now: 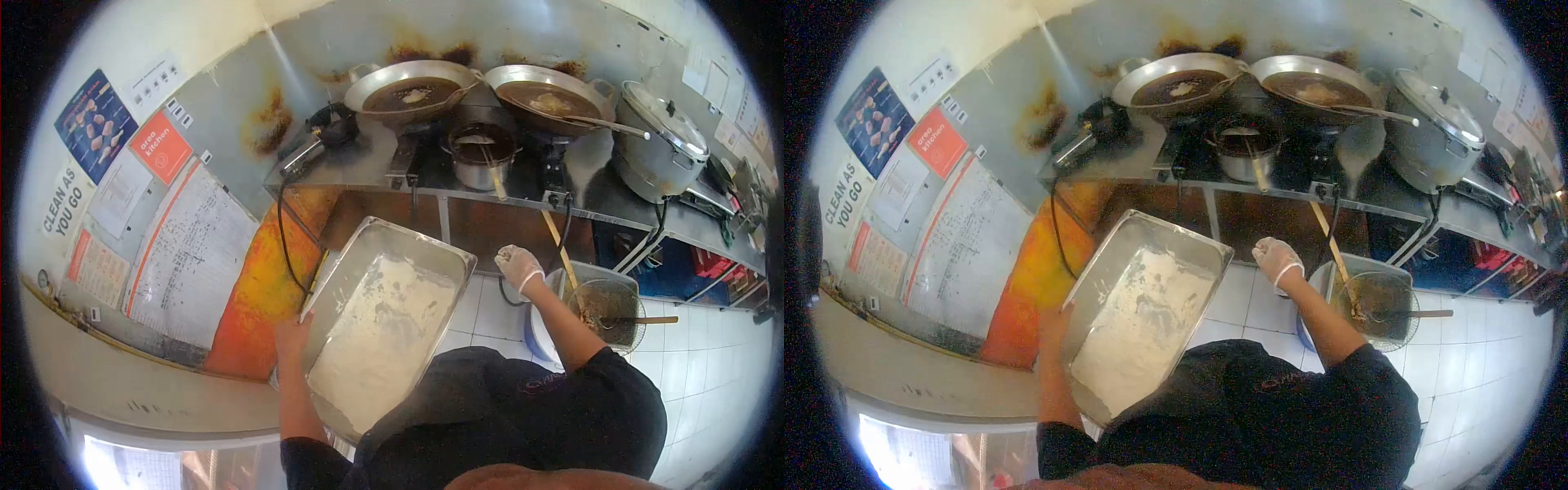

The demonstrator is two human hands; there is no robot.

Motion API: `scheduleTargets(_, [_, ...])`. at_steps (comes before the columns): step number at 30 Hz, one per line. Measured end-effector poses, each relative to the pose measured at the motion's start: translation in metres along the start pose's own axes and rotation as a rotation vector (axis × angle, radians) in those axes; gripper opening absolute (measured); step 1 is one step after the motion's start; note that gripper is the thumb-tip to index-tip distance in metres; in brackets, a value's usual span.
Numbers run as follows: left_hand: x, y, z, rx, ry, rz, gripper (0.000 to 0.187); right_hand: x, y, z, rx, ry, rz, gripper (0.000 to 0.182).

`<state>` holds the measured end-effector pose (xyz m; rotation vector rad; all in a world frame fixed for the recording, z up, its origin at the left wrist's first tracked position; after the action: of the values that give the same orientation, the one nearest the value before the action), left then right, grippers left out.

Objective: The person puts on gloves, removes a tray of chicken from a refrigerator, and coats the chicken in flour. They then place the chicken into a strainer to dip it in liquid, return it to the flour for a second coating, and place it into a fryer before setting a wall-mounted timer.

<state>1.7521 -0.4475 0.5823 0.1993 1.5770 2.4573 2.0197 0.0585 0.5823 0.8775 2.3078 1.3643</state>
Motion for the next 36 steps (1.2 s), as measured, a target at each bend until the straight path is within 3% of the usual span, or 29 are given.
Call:
scheduleTargets(7, [0.051, -0.014, -0.075, -0.036, 0.091, -0.029, 0.072, 0.002, -0.033, -0.083, 0.009, 0.014, -0.026, 0.027])
scheduleTargets(10, [0.068, -0.016, -0.092, 0.030, 0.001, 0.030, 0.072, 0.038, -0.073, -0.111, -0.007, 0.137, 0.003, 0.028])
scheduleTargets(13, [0.073, -0.003, -0.112, 0.009, 0.265, -0.073, 0.074, 0.075, -0.088, -0.156, 0.120, 0.237, 0.017, 0.029])
scheduleTargets(16, [0.073, 0.019, -0.143, -0.012, 0.221, 0.017, 0.073, 0.098, -0.087, -0.238, 0.176, 0.325, 0.000, 0.031])
scheduleTargets(23, [0.040, 0.074, -0.240, -0.080, 0.390, 0.156, 0.068, 0.103, -0.140, -0.444, 0.161, 0.702, -0.129, 0.032])
scheduleTargets(26, [0.047, 0.087, -0.260, -0.082, 0.408, 0.178, 0.065, 0.106, -0.133, -0.512, 0.023, 0.724, -0.156, 0.034])
scheduleTargets(29, [0.056, 0.096, -0.311, -0.082, 0.423, 0.240, 0.060, 0.135, -0.178, -0.563, 0.032, 0.848, -0.132, 0.035])
scheduleTargets(32, [0.090, 0.103, -0.344, -0.153, 0.379, 0.242, 0.058, 0.136, -0.172, -0.590, 0.116, 0.764, -0.009, 0.034])
scheduleTargets(36, [0.127, 0.134, -0.392, -0.131, 0.376, 0.240, 0.057, 0.158, -0.188, -0.645, 0.214, 0.778, -0.016, 0.033])
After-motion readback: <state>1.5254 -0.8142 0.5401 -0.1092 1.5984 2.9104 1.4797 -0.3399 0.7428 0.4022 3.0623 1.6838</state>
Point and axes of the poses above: each hand's wrist, its own x-axis towards the middle knuckle, its own y-axis out of the back of the hand, z = x × y, the point moved 5 cm from there along x, towards the middle knuckle, and after that the axes turned 9 degrees about -x, right-handed, at the moved point
